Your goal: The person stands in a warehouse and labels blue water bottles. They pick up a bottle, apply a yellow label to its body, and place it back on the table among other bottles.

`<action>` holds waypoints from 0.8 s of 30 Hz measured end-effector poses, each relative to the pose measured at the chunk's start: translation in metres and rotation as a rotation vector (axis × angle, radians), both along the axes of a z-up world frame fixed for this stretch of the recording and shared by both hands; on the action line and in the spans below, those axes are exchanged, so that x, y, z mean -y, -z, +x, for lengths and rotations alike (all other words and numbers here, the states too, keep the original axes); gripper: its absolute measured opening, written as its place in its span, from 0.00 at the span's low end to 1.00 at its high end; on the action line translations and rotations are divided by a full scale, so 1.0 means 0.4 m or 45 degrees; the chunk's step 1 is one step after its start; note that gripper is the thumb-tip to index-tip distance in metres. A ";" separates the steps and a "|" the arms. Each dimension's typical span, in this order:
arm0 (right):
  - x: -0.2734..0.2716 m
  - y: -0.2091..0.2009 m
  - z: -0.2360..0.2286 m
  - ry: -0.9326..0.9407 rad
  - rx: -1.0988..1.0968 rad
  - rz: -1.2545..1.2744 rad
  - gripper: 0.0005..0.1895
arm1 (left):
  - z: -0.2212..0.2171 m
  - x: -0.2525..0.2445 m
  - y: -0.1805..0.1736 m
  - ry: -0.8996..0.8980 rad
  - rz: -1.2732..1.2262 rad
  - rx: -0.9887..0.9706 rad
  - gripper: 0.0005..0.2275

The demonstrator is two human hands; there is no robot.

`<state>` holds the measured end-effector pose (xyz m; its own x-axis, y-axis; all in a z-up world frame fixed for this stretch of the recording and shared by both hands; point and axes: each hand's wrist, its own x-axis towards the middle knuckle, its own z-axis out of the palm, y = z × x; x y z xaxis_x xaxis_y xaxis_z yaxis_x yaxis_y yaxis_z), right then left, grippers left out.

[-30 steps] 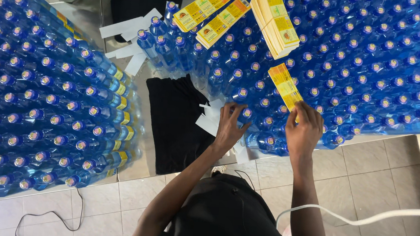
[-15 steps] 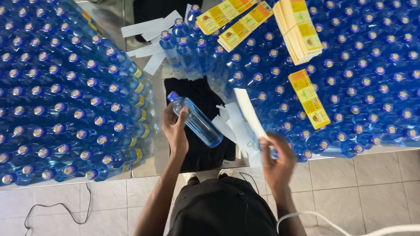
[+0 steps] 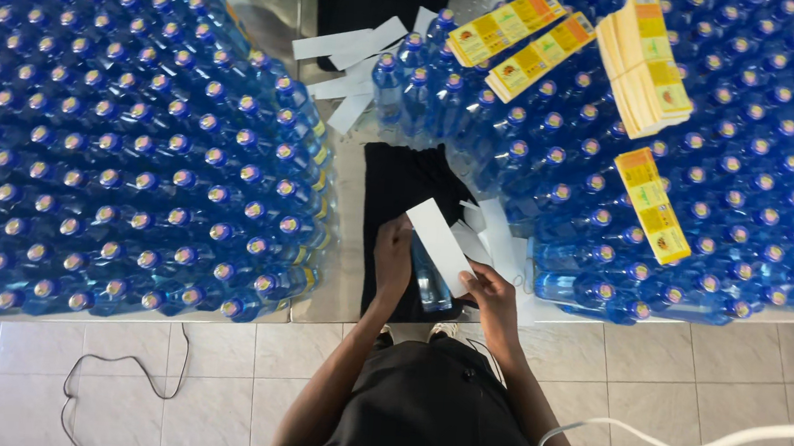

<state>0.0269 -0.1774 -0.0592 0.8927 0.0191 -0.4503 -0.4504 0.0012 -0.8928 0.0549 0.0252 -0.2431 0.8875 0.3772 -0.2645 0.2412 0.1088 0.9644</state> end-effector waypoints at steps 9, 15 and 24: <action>-0.054 -0.097 -0.017 -0.109 0.109 -0.116 0.21 | -0.048 -0.057 -0.540 -0.253 -0.468 0.105 0.11; -0.074 -0.189 0.026 -0.263 1.346 -1.020 0.21 | -0.079 -0.030 -0.595 -0.196 -0.609 0.173 0.10; -0.138 -0.301 0.065 -0.335 1.592 -0.841 0.21 | -0.121 0.026 -0.689 -0.053 -0.571 0.276 0.08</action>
